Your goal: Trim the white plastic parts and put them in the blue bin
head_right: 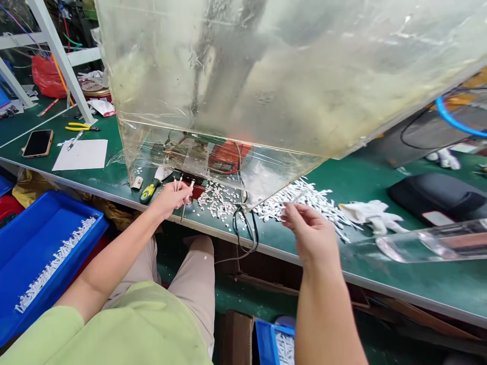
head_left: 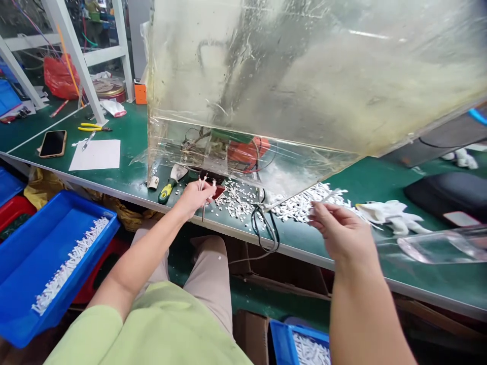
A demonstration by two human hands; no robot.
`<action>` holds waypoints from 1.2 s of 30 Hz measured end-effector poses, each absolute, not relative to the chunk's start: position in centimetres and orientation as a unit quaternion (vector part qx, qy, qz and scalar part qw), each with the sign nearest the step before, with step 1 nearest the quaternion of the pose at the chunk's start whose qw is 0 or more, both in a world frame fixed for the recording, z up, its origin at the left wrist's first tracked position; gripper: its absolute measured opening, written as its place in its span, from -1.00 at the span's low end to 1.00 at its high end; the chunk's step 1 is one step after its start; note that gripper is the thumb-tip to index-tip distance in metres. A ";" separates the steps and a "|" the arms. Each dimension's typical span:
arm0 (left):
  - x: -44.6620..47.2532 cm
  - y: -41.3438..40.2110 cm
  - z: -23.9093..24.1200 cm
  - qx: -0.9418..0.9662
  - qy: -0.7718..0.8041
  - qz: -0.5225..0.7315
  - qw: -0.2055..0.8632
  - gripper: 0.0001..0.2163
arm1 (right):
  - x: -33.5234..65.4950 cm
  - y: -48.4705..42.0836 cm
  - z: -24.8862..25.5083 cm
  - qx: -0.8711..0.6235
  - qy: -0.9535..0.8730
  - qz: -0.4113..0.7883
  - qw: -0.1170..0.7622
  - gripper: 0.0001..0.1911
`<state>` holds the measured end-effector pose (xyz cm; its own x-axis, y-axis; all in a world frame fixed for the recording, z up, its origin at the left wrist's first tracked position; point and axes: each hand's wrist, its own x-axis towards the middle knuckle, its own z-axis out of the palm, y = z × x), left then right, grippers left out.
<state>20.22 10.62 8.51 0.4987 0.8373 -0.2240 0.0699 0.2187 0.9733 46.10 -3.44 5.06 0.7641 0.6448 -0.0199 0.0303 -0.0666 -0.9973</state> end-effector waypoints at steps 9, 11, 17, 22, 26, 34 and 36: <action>15.8 8.1 10.3 0.383 0.313 0.349 0.796 -0.74 | 33.9 2.3 5.4 -0.615 -0.359 0.405 0.574 -0.51; 15.2 8.3 10.2 0.364 0.302 0.353 0.807 -0.71 | 32.4 4.1 5.4 -0.596 -0.321 0.438 0.591 -0.50; 13.7 8.5 10.3 0.337 0.287 0.375 0.815 -0.71 | 31.4 7.0 4.8 -0.553 -0.223 0.515 0.616 -0.52; 13.5 8.5 9.8 0.335 0.285 0.380 0.814 -0.70 | 31.6 7.4 4.9 -0.536 -0.161 0.547 0.622 -0.59; 13.7 8.6 9.5 0.335 0.277 0.379 0.817 -0.71 | 31.6 7.4 5.4 -0.534 -0.133 0.557 0.621 -0.70; 14.0 8.3 10.0 0.350 0.288 0.382 0.805 -0.71 | 31.5 7.8 5.6 -0.527 -0.120 0.568 0.621 -0.79; 14.0 8.2 10.2 0.361 0.290 0.379 0.801 -0.74 | 31.4 7.5 5.8 -0.540 -0.147 0.558 0.613 -0.75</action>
